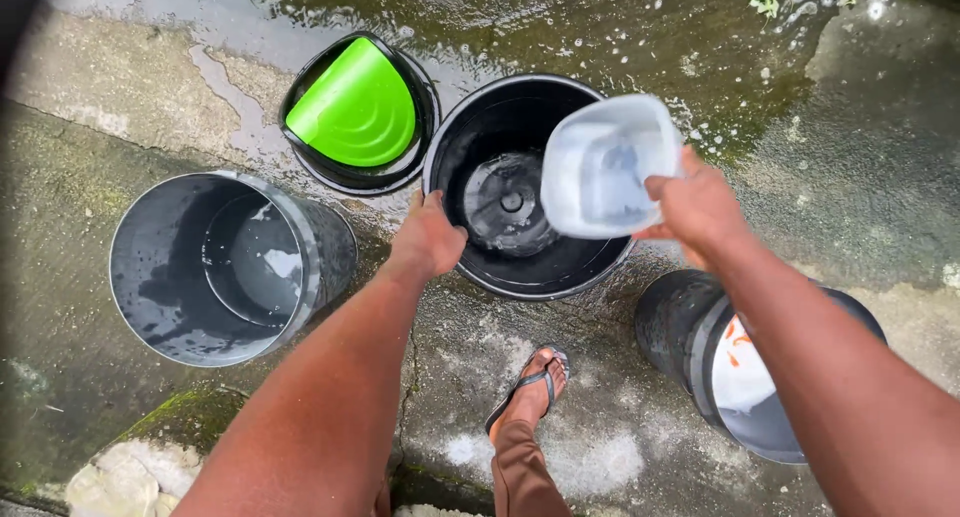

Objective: Washing and rinsing a trash bin and plastic buckets outdoors with soapy water.

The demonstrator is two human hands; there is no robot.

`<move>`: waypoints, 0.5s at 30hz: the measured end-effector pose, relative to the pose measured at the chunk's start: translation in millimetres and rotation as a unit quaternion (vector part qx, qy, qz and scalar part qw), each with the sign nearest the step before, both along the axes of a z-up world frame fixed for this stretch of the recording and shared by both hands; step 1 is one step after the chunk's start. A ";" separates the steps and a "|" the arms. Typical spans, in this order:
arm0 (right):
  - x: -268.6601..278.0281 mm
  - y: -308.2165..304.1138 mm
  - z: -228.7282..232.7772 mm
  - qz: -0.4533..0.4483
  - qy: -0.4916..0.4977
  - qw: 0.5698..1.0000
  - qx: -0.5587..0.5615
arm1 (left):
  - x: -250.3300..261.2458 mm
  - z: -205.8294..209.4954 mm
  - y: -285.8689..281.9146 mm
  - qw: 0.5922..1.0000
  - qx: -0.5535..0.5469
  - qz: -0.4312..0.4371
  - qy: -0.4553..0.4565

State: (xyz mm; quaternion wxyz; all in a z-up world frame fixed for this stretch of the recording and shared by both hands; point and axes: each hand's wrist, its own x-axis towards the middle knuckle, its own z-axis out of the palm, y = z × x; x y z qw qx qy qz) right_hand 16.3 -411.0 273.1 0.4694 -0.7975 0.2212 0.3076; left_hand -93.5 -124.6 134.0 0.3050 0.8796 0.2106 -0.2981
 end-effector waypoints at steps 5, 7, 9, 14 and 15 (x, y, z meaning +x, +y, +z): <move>15.9 -22.7 8.4 0.046 -0.087 0.987 -0.130 | 4.5 27.0 -4.8 0.994 -0.040 0.101 -0.007; 13.8 -30.8 22.3 0.071 -0.095 0.977 -0.174 | 5.0 31.6 -7.8 0.988 -0.061 0.139 -0.014; 12.1 -40.0 33.9 0.058 -0.113 0.973 -0.193 | 8.6 51.6 -12.0 0.976 -0.100 0.194 -0.025; -8.5 -64.9 31.2 0.157 -0.091 0.936 -0.302 | 15.4 42.2 -19.7 0.973 -0.087 0.215 0.007; -15.0 -70.2 27.1 0.181 -0.114 0.924 -0.318 | 16.0 42.1 -22.2 0.975 -0.075 0.209 0.015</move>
